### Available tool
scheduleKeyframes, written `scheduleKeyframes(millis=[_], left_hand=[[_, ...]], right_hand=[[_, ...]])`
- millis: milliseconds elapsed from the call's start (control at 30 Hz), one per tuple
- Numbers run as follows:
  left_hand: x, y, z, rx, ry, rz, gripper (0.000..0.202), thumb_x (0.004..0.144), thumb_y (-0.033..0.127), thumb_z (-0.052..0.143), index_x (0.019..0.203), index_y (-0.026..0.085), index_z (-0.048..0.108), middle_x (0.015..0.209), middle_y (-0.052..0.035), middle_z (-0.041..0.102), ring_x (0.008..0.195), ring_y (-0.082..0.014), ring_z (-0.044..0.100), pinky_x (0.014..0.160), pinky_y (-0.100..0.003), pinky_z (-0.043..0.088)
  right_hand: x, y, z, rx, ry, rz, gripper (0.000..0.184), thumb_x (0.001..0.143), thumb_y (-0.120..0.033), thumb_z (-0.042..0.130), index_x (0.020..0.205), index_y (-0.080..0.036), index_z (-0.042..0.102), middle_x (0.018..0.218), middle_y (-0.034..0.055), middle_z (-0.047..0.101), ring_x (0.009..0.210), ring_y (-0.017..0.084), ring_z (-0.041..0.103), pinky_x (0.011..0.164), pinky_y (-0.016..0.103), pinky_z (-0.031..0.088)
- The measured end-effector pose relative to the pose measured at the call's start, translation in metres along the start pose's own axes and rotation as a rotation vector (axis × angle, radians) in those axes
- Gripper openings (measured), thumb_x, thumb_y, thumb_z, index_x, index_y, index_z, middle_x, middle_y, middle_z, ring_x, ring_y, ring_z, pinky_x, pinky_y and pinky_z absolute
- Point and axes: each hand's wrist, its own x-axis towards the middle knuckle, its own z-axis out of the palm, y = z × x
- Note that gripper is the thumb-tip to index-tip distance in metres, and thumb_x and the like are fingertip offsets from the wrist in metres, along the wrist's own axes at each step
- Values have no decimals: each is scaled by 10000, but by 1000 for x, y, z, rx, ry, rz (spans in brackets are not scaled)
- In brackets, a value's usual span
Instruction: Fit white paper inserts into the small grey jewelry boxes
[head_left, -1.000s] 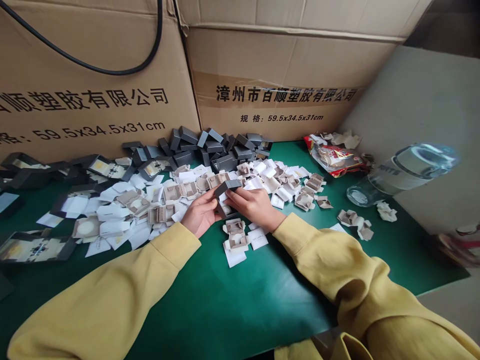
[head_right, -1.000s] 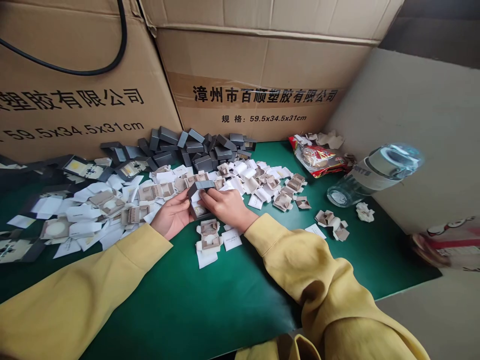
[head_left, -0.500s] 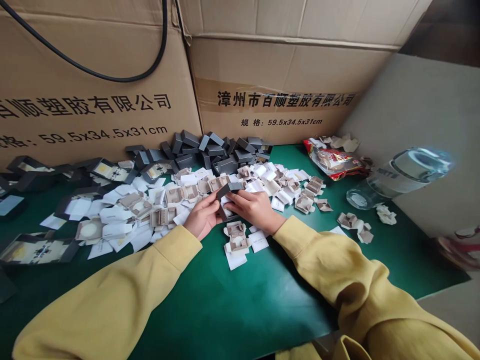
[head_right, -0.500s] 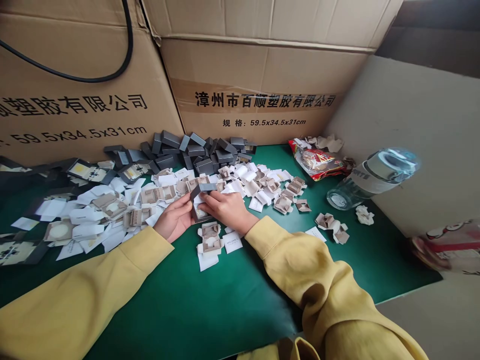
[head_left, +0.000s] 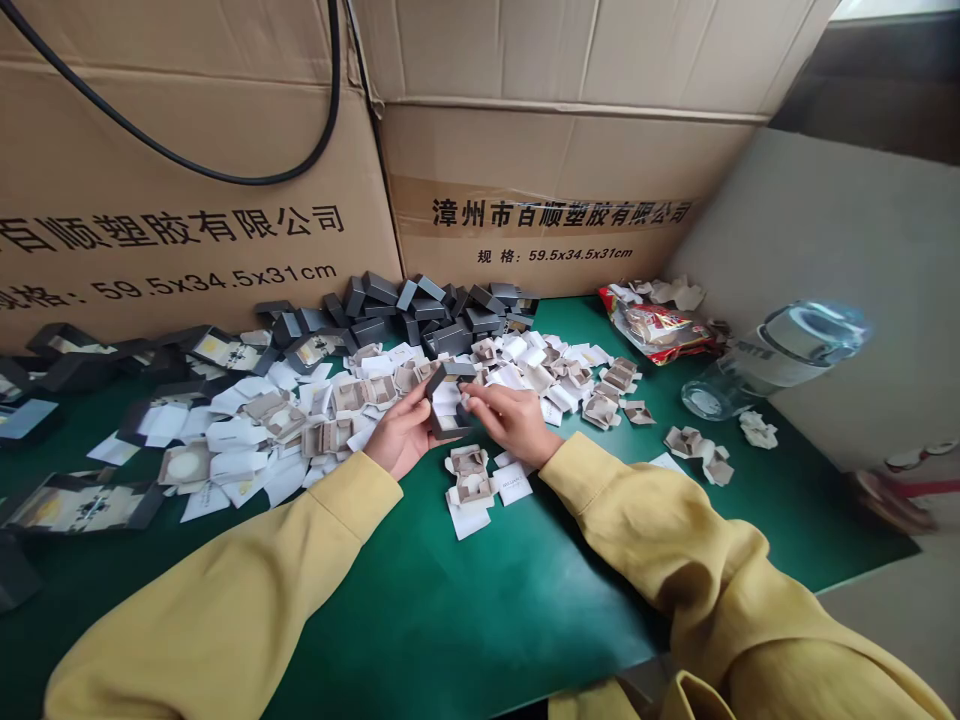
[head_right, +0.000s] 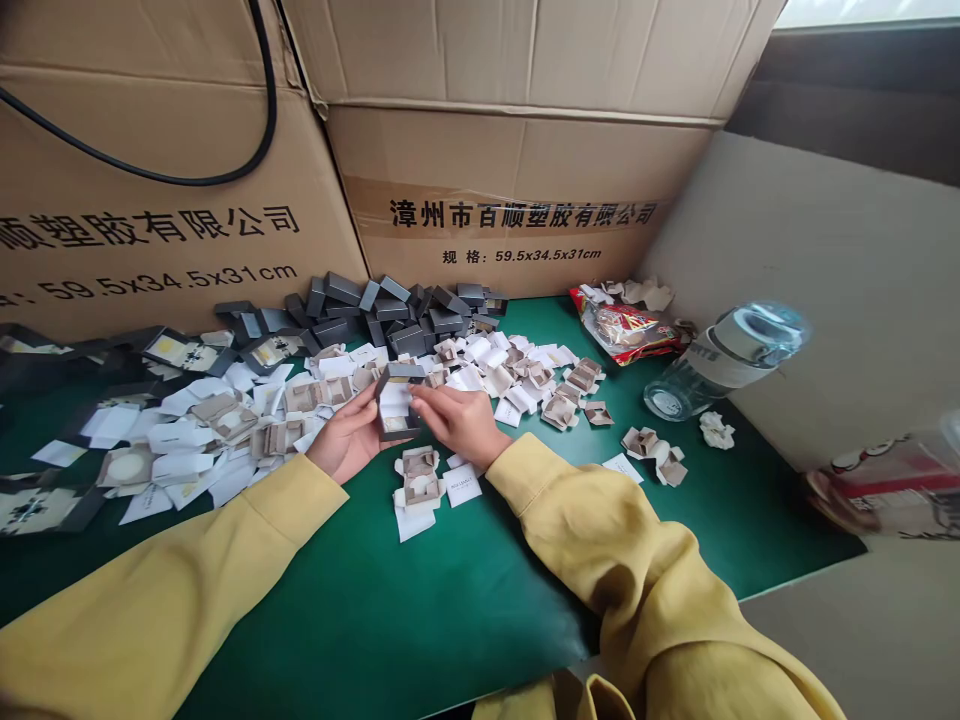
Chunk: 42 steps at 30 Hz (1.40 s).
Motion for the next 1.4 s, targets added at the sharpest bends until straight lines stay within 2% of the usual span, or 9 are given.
scheduleKeyframes(millis=[200, 433, 600, 767, 933, 1033, 1167, 1267, 1400], left_hand=[[-1, 14, 1, -313, 96, -27, 467, 859, 233, 385, 1307, 98, 382, 1067, -153, 615, 974, -234, 603, 696, -298, 545], [-3, 19, -3, -510, 77, -86, 505, 817, 240, 372, 1268, 14, 384, 971, -168, 635, 872, -212, 630, 669, -271, 553], [-3, 18, -7, -470, 40, -93, 431, 789, 252, 405, 1145, 23, 491, 951, -169, 636, 796, -215, 632, 620, -283, 544], [-3, 14, -4, -423, -10, -121, 384, 793, 292, 409, 1029, 30, 561, 870, -179, 628, 678, -202, 608, 518, -288, 501], [-3, 7, 4, -230, 28, -256, 332, 861, 260, 361, 1066, 75, 545, 876, -170, 637, 723, -241, 631, 567, -369, 520], [-1, 6, 6, -207, 112, -136, 313, 884, 230, 338, 1099, 93, 519, 956, -157, 638, 848, -252, 636, 727, -433, 523], [1, 6, 5, -174, 103, -7, 321, 902, 256, 338, 1113, 94, 516, 1071, -149, 611, 1003, -258, 594, 843, -406, 499], [-1, 4, 6, -93, 57, 19, 313, 894, 271, 381, 1134, 114, 507, 1102, -143, 598, 1026, -250, 583, 834, -384, 509], [-7, -6, 10, 13, 41, 46, 321, 845, 233, 498, 1164, 214, 489, 1085, -78, 593, 969, -211, 600, 824, -452, 511]], right_hand=[[-3, 21, -9, -24, 157, 162, 265, 898, -295, 412, 905, -169, 645, 671, 33, 624, 555, 111, 532, 555, 239, 416], [3, -7, 9, 8, -138, -7, 225, 870, -261, 465, 1035, -191, 602, 885, 68, 636, 828, 184, 518, 718, 307, 458], [8, -15, 12, -217, -234, 79, 354, 831, -277, 522, 1172, -179, 531, 1072, 101, 583, 957, 256, 446, 774, 384, 413], [9, -6, 16, -237, -292, 166, 303, 797, -232, 553, 1099, -217, 576, 945, 73, 624, 913, 252, 453, 732, 366, 363], [10, 0, 19, 10, -109, 328, 194, 759, -163, 538, 927, -206, 625, 800, 34, 626, 818, 202, 477, 722, 317, 385], [9, 3, 19, 142, 46, 422, 93, 769, -232, 535, 817, -193, 604, 812, 31, 604, 814, 181, 503, 725, 301, 414], [9, 4, 15, 288, 193, 498, 122, 807, -293, 502, 829, -187, 559, 820, 22, 593, 750, 146, 530, 679, 275, 442], [10, -1, 8, 341, 264, 397, 127, 839, -289, 475, 861, -186, 545, 864, 42, 594, 782, 146, 552, 679, 277, 464], [8, -10, -2, 290, 194, 128, 126, 854, -240, 466, 902, -207, 578, 919, 65, 595, 883, 172, 566, 775, 332, 477]])
